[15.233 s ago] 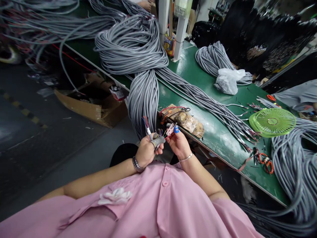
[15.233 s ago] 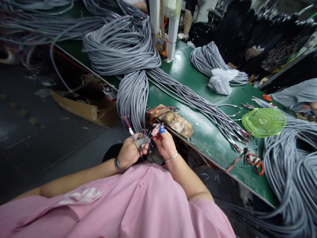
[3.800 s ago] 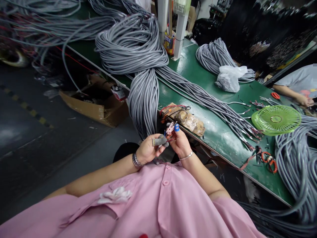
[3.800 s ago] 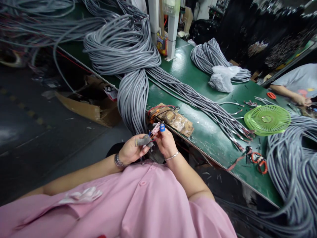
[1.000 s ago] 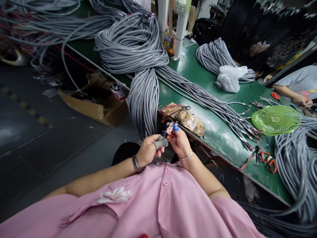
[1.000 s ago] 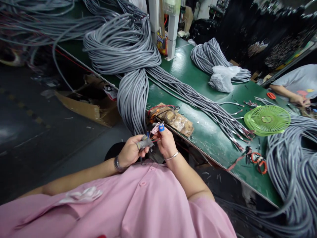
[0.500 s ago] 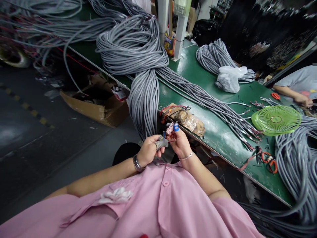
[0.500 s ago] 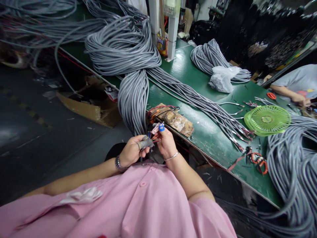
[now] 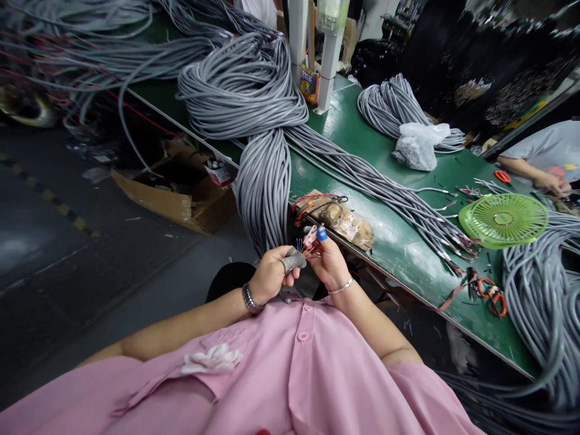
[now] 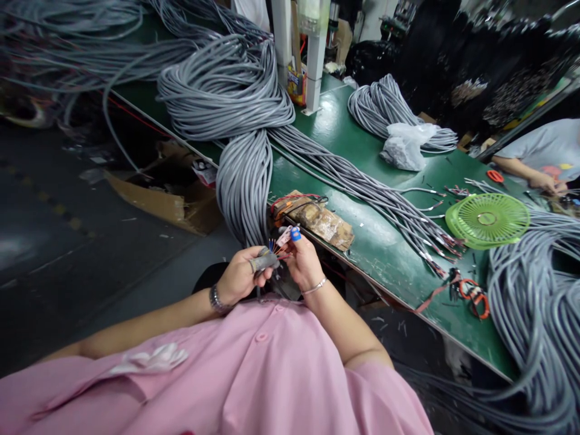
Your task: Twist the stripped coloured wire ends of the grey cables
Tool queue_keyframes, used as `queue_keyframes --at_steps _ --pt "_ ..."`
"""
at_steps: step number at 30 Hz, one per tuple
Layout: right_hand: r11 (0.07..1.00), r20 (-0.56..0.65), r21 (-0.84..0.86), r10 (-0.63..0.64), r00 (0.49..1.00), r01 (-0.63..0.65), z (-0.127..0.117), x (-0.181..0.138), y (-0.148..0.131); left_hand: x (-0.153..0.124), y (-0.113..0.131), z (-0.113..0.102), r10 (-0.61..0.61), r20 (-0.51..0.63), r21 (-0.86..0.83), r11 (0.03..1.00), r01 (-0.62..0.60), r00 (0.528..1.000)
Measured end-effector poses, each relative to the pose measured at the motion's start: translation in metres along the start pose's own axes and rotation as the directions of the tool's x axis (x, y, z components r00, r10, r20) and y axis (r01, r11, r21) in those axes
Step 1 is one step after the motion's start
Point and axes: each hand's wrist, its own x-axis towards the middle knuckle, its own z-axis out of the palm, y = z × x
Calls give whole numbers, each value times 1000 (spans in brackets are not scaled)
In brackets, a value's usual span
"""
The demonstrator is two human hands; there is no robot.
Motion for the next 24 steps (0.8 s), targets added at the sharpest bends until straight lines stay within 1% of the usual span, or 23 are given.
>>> queue_keyframes --at_steps 4,7,13,17,19,22,24 --pt "999 6 14 42 999 -42 -2 0 -2 -5 -1 -5 11 3 1 1000 -11 1000" --pt "999 0 -10 37 999 -37 -2 0 -5 -10 -1 -7 8 -7 -19 1000 -8 1000" --pt "997 28 -65 -39 999 41 -5 -1 -4 -12 4 -3 -1 -38 -149 989 -5 999" --pt "985 44 -117 -121 992 126 -12 4 1 -8 4 0 -27 -30 -187 982 21 999" --pt "988 48 -118 -94 994 99 -14 8 3 -5 3 1 -34 -23 -208 978 28 999" --pt "998 45 -61 -5 999 8 -13 13 4 -2 1 3 -39 -19 -237 971 34 999" --pt "1000 16 -20 -1 1000 2 -11 16 5 -1 -1 3 -44 -22 -240 970 38 999"
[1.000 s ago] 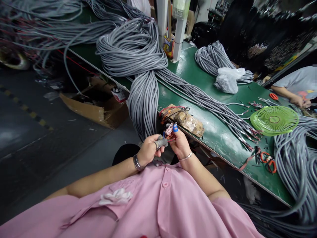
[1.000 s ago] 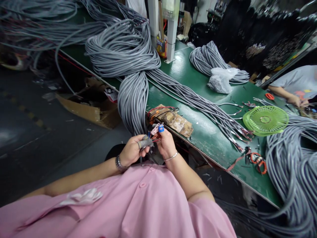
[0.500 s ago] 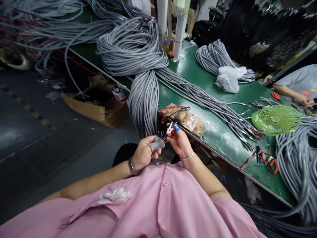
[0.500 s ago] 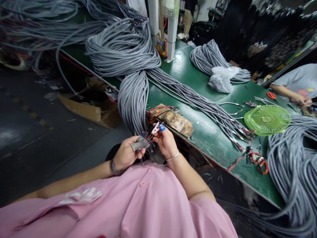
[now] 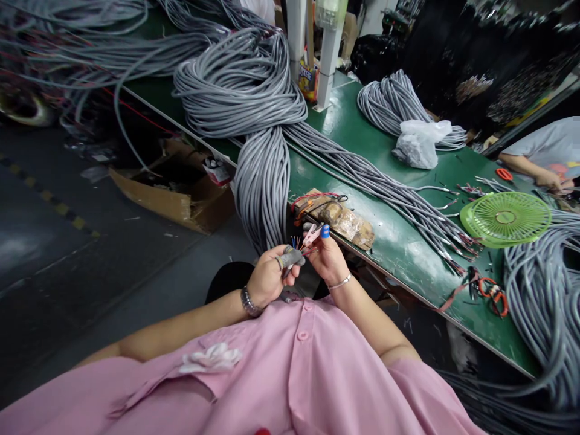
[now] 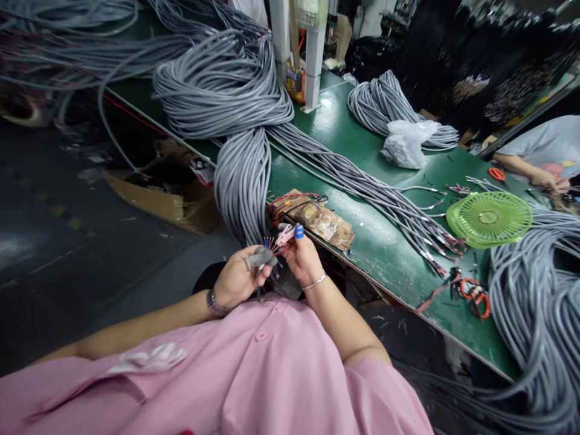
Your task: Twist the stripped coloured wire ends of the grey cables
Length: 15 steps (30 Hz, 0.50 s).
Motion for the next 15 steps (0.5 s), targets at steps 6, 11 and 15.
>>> queue_keyframes --at_steps 6,11,15 --pt "1000 -40 18 -14 999 15 4 -1 0 0 -3 -2 -4 10 41 999 3 1000" --pt "998 12 2 57 998 -57 3 -11 -5 -7 -1 -3 2 15 49 999 -2 1000" --pt "999 59 -26 42 997 -40 3 -16 -8 -10 -2 -4 30 -4 32 999 -30 1000"
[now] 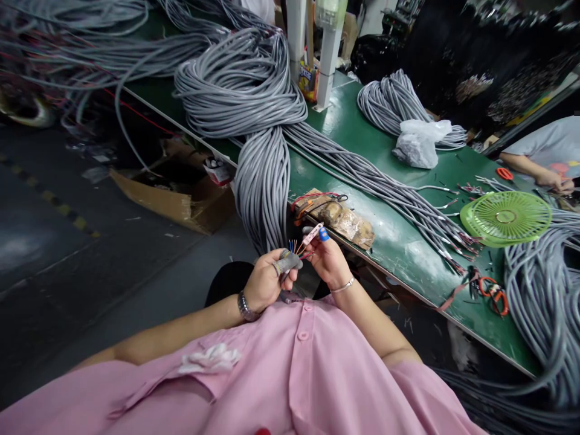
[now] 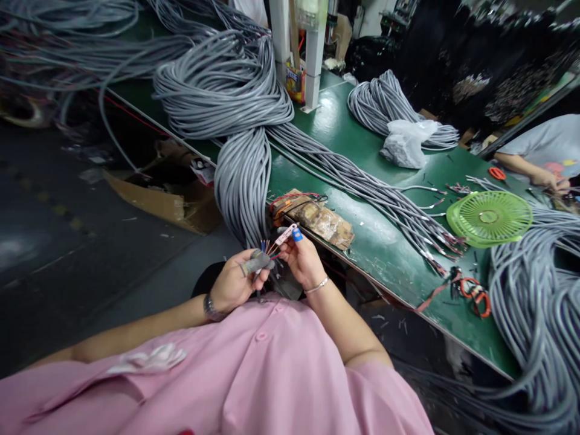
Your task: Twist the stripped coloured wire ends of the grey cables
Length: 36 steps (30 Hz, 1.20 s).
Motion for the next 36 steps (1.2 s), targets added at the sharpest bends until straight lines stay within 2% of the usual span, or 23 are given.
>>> queue_keyframes --at_steps 5,9,12,15,17,21,25,28,31,36 --pt "998 -12 -58 1 1000 -1 0 -5 -2 4 -2 0 28 -58 -37 999 -30 998" --pt "986 54 -161 60 997 -50 -2 -19 2 5 -5 -3 51 -88 -1 999 -51 995" --pt "968 22 -252 -5 1000 10 -2 -28 10 3 -7 -5 64 -71 75 995 -59 995" --pt "937 -9 -333 -117 993 107 -2 -32 15 3 -6 -7 45 -2 186 982 -44 999" --pt "913 4 -385 -142 990 133 -3 -32 14 5 -4 -9 5 69 248 968 -22 998" --pt "874 55 -474 -86 995 102 -5 -33 5 12 4 -15 -118 223 297 954 48 968" --pt "855 66 -512 -52 996 78 -6 -35 0 15 12 -21 -144 317 449 893 -14 937" --pt "853 56 -509 -101 993 115 -4 -36 0 14 15 -21 -98 292 543 836 -81 951" --pt "848 29 -510 -151 988 144 -2 -35 2 11 14 -17 -44 244 545 832 -99 969" --pt "860 -26 -483 -199 980 162 1 -32 6 8 10 -11 -87 117 361 932 39 989"
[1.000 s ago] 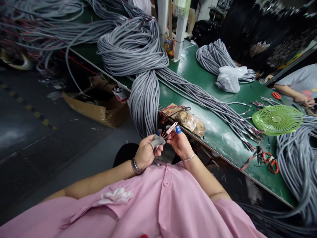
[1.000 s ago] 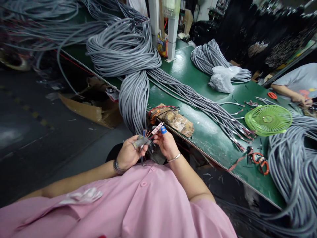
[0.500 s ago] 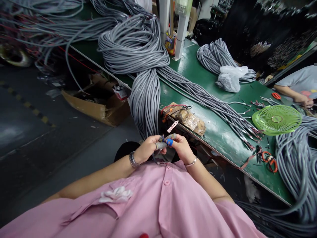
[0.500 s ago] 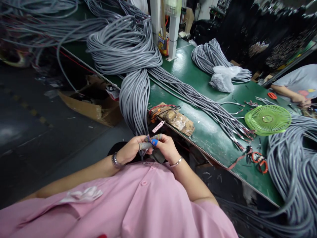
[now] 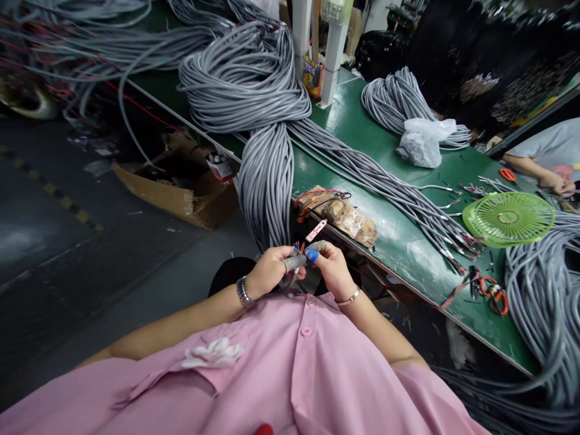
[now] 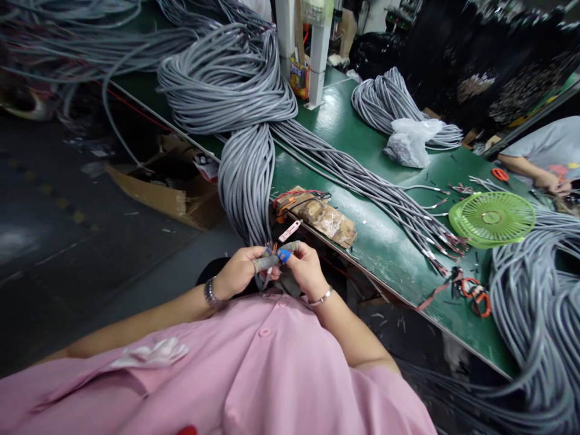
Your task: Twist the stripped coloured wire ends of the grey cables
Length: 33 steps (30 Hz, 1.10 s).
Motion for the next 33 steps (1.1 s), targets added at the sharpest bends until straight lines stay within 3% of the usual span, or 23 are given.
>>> queue_keyframes --at_steps 7,15,22,25,29,33 --pt "1000 -45 11 10 999 -9 3 1 2 2 -9 1 -18 -68 -161 987 7 998" --pt "999 46 -7 37 998 -37 8 1 -1 0 -12 2 -37 -19 -149 988 34 999" --pt "1000 -21 -14 -7 1000 7 11 1 3 -1 -19 2 -40 -56 -186 982 29 998" --pt "1000 4 -5 -8 1000 8 8 0 5 -1 -20 2 -23 -70 -207 978 8 997" --pt "993 93 91 62 994 -71 -7 2 7 -5 -13 1 -23 -101 -290 957 -7 995" --pt "957 73 231 165 984 -177 -20 16 6 -7 -3 2 -50 -76 -399 917 15 996"
